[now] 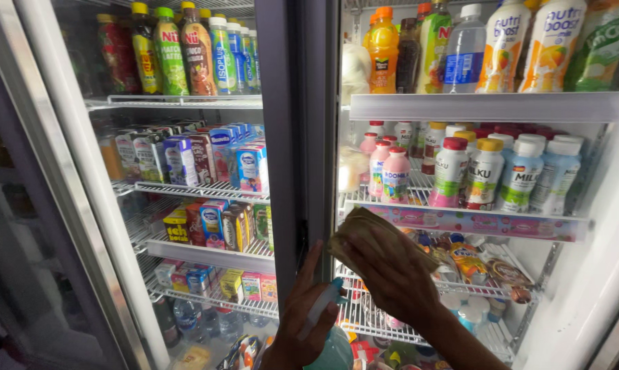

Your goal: The person cleans the glass door of a commercial refrigerator in a store. They spray a cleaning solution from a bottle onto the glass and wipe it with a cloth, moving from the lower shelves up to the top of the door.

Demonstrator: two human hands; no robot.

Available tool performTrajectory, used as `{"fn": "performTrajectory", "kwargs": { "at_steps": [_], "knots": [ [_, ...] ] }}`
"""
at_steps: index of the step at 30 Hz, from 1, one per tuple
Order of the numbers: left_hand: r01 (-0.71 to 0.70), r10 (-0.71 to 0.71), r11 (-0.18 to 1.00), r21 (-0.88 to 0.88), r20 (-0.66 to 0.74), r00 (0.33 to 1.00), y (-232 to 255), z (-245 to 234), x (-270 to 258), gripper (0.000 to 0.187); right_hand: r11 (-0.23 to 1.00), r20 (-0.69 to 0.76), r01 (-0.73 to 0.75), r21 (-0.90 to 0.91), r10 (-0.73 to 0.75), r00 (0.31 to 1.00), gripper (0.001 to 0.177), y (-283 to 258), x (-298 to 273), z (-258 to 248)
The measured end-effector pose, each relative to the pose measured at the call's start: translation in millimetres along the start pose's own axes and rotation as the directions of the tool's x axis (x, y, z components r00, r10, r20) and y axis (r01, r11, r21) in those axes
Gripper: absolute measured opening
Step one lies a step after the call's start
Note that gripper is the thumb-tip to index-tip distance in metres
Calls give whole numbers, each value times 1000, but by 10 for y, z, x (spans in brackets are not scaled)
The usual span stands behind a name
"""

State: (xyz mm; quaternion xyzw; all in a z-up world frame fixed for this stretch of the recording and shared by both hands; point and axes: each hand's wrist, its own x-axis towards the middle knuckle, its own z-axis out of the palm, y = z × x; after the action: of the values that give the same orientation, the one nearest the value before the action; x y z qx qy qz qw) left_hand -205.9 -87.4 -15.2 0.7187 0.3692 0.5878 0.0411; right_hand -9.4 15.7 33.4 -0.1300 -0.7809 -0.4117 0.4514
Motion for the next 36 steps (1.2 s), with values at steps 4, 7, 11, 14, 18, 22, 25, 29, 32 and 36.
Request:
{"fn": "performTrajectory", "kwargs": {
  "at_steps": [4, 7, 11, 14, 18, 22, 25, 29, 32, 36],
  "knots": [
    [-24, 24, 1000, -5, -1, 1000, -27, -7, 7, 42, 959, -98, -101, -264, 77, 992, 49, 364, 130, -88],
    [-34, 34, 999, 8, -20, 999, -27, 14, 17, 40, 949, -193, -285, -132, 258, 947, 47, 491, 482, -34],
    [-111, 113, 993, 38, -46, 993, -60, 89, 31, 38, 968, -163, -246, -41, 237, 958, 49, 209, 705, 170],
    [-89, 92, 995, 47, -70, 993, -49, 225, 20, 39, 986, -81, -163, -37, 159, 984, 53, -24, 543, 187],
    [21, -16, 993, -113, 39, 999, 55, 579, 85, 39, 988, -32, -146, -45, 145, 989, 55, 131, 148, 49],
    [-36, 69, 982, -188, 175, 982, 154, 1018, 212, 37, 954, -29, -291, -74, 290, 957, 52, 484, -346, -191],
    [-71, 128, 971, -228, 244, 961, 250, 1402, 238, 33, 896, -113, -433, -104, 422, 900, 48, 843, -799, -435],
    [-107, 176, 963, -247, 278, 944, 294, 1719, 227, 28, 757, -255, -639, -135, 597, 761, 52, 1169, -1369, -690],
    [-91, 171, 956, -280, 280, 945, 262, 1819, 145, 30, 685, -309, -722, -90, 670, 675, 54, 1207, -1744, -717],
    [-70, 148, 953, -295, 249, 957, 158, 1862, 62, 31, 641, -362, -768, -24, 710, 604, 55, 1000, -1968, -507]
  ]
}}
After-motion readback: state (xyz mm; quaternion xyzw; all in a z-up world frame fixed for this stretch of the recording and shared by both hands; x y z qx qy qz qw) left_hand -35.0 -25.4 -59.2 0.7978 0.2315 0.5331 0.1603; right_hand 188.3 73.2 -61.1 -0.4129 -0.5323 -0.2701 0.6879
